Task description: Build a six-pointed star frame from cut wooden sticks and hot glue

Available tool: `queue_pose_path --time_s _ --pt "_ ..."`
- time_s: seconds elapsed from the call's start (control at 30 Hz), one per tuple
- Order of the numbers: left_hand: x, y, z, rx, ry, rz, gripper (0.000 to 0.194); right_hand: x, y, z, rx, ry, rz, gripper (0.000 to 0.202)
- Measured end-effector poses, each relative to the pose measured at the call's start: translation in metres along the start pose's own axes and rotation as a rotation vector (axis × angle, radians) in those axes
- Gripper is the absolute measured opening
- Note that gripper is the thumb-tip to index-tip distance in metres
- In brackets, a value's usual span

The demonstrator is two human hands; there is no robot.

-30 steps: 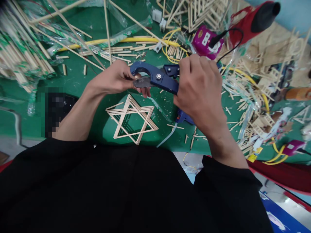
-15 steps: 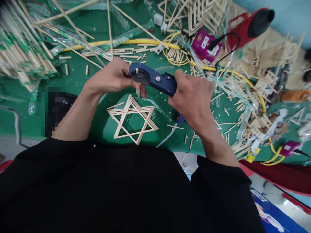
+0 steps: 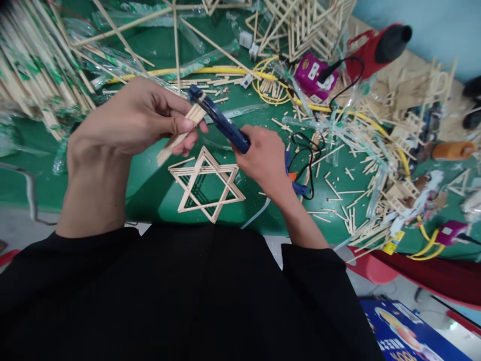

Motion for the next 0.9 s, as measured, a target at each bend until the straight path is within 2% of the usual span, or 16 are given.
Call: queue_pose_path --time_s 0.2,0.33,0.47,0.57,0.73,0.9 --pt "-0.002 -0.001 0.003 -0.010 0.026 0.030 0.033 -0.001 -0.010 -0.002 0.009 -0.048 0.042 0.045" --pt "0.001 0.001 -0.002 -0.007 0.081 0.045 0.036 0.000 -0.024 0.002 -0.011 -0.073 0.059 0.046" --pt "0.000 0.003 -0.002 0.209 0.072 0.043 0.038 0.001 -0.035 0.005 -0.001 -0.103 0.044 0.038" --pt "-0.002 0.005 0.001 0.364 0.087 0.124 0.041 0.002 -0.037 0.007 0.034 -0.113 0.037 0.032" --pt "-0.002 0.005 0.007 0.624 0.230 0.330 0.041 0.007 -0.039 0.010 0.087 -0.127 0.030 0.029" --pt "0.008 0.007 0.006 0.732 0.242 0.396 0.037 0.012 -0.041 0.012 0.076 -0.135 0.023 0.031"
Point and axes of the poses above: each hand's wrist, its own x-axis towards the middle knuckle, its own y-axis out of the back of the hand, z = x × y, the point moved 5 cm from there along x, towards the middle knuckle, and after that the axes turned 14 degrees about y, right-handed, at the moved point
